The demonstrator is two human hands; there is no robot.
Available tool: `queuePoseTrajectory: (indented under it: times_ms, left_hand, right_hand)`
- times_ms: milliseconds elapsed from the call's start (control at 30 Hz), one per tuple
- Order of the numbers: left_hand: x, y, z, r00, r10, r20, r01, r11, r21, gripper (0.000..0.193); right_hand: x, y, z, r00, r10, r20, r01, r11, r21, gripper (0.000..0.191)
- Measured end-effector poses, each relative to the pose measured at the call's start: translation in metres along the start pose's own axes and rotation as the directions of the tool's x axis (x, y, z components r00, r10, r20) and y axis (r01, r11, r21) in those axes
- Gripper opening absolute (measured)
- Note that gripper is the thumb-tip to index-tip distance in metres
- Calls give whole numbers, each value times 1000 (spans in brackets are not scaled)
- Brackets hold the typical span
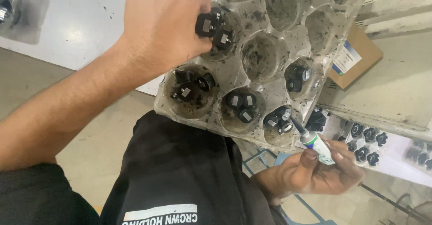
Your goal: The person sits and applies adhesive from a small tube onto small black round mechanical components, working on one component at a time held in one hand while squeezing the tube with the other. Treated components are placed back into a plastic tray holding many similar parts.
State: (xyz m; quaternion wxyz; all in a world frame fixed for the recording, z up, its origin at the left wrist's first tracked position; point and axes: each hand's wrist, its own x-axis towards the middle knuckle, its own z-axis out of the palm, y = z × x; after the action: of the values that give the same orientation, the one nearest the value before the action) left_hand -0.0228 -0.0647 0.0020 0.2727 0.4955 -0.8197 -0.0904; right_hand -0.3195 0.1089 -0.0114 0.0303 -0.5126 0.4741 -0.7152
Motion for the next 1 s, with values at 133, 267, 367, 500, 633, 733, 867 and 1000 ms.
queuePoseTrajectory:
  times_ms: [133, 267, 367, 500, 633, 733, 867, 1000]
  left_hand:
    - [-3, 21, 23, 999, -46, 30, 43, 997, 68, 40]
    - [-2, 36, 44, 987, -122, 103, 101, 977, 189, 43]
    - [1, 46, 46, 946, -238, 220, 184, 953, 242, 48]
    - [0, 71, 36, 948, -274, 160, 232, 943, 240, 49]
    - [-22, 106, 24, 991, -134, -24, 135, 989, 56, 33]
    - [-34, 125, 25, 986, -153, 70, 153, 988, 1, 31]
    - [-42, 130, 32, 970, -200, 135, 207, 978, -36, 31]
    - [-52, 126, 32, 967, -182, 176, 181, 983, 22, 30]
  right_hand:
    - [9, 7, -20, 999, 36, 0, -36, 999, -3, 47]
    - [20, 15, -38, 999, 53, 14, -53, 999, 10, 47]
    - [31, 20, -50, 998, 55, 34, -55, 998, 14, 44]
    - [36, 21, -63, 997, 79, 25, -80, 997, 10, 42]
    - [40, 29, -77, 996, 76, 44, -78, 996, 33, 41]
    - [42, 35, -84, 996, 82, 44, -84, 996, 43, 40]
    - [40, 33, -83, 993, 103, 52, -108, 991, 85, 38]
    - [33, 19, -72, 987, 138, 80, -146, 983, 115, 37]
